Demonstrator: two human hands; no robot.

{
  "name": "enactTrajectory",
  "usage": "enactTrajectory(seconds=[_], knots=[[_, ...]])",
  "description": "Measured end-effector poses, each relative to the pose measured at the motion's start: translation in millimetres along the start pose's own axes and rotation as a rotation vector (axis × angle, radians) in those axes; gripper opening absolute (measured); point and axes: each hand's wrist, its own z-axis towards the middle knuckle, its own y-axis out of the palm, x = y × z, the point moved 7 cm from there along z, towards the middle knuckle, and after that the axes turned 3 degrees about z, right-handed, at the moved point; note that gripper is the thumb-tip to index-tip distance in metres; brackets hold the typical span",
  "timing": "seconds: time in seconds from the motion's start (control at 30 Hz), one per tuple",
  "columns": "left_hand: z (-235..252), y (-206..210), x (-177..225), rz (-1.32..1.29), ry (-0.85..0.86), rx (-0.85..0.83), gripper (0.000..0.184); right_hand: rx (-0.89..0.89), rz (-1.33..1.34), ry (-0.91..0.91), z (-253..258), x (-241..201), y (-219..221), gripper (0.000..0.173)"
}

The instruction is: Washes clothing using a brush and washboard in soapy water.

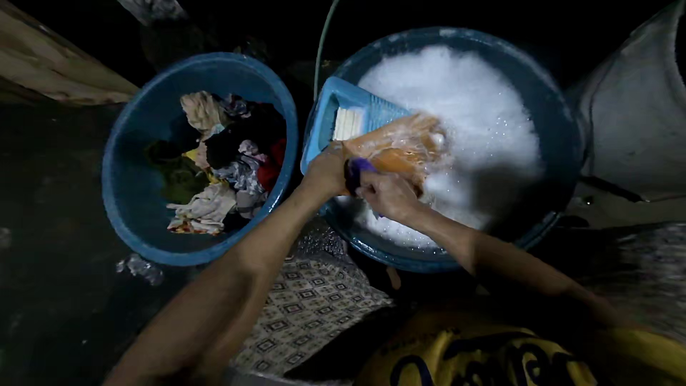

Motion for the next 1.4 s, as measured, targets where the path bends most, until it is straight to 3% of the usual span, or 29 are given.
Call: enactTrajectory(seconds=[0.07,0.17,0.23,0.27,0.33,0.37,0.43,0.57,0.6,0.67,0.73,0.8,0.93,0.97,1.03,1.1,1.17,1.3,1.33,1.4], knots=[[-3,2,-1,-0.018,0.03,0.006,0.08,0.025,0.0,0.002,8,37,1,0.025],[-4,7,-4,-0.033,0.052,0.008,0.081,0.088,-0.057,0.23,17,116,-46,0.038],[-4,6,0,-0.026,0.045,-0.003,0.082,0.068,-0.032,0.318,2,87,-67,0.037],[-1,3,2,-0.015,0.045,-0.008,0.083,0.104,-0.016,0.254,-5,57,-62,0.033],[-3,5,7,0.026,0.039,-0.034,0.078,0.032,0.019,0.078,-13,7,-20,0.024],[-4,6,7,0.039,0.041,-0.036,0.075,-0.061,0.026,0.036,-11,4,3,0.023],[-3,6,2,0.014,0.066,-0.006,0.074,-0.057,-0.014,0.01,3,39,7,0.026],[-4,11,-3,-0.048,0.1,-0.01,0.075,0.046,-0.17,0.256,20,117,-56,0.034],[-4,9,0,-0.057,0.093,-0.019,0.075,0.071,-0.17,0.251,17,105,-64,0.034],[-2,6,6,-0.029,0.103,-0.015,0.071,0.043,-0.091,0.159,-1,35,-49,0.031],[-3,9,10,0.013,0.136,-0.016,0.062,-0.133,-0.02,0.097,-14,-5,-7,0.03],[-9,10,9,-0.012,0.116,-0.049,0.057,-0.13,0.015,0.072,-8,22,4,0.031],[-5,15,6,-0.016,0.151,-0.019,0.057,0.043,-0.096,0.243,14,122,-49,0.037],[-4,15,8,-0.004,0.14,-0.033,0.057,0.046,-0.117,0.243,13,116,-57,0.037],[0,13,11,0.025,0.121,-0.032,0.046,0.025,-0.121,0.172,0,51,-51,0.033],[2,17,13,0.051,0.115,-0.053,0.047,-0.121,-0.083,0.112,-16,-5,-17,0.03],[-3,18,14,0.069,0.13,-0.068,0.05,-0.191,-0.074,0.096,-12,7,5,0.031],[-10,15,15,0.038,0.113,-0.078,0.061,-0.034,-0.069,0.235,11,117,-40,0.035],[-9,15,15,0.027,0.119,-0.059,0.058,-0.023,-0.077,0.269,11,127,-55,0.035],[-2,15,11,0.036,0.128,-0.036,0.05,0.006,-0.105,0.237,5,92,-66,0.034]])
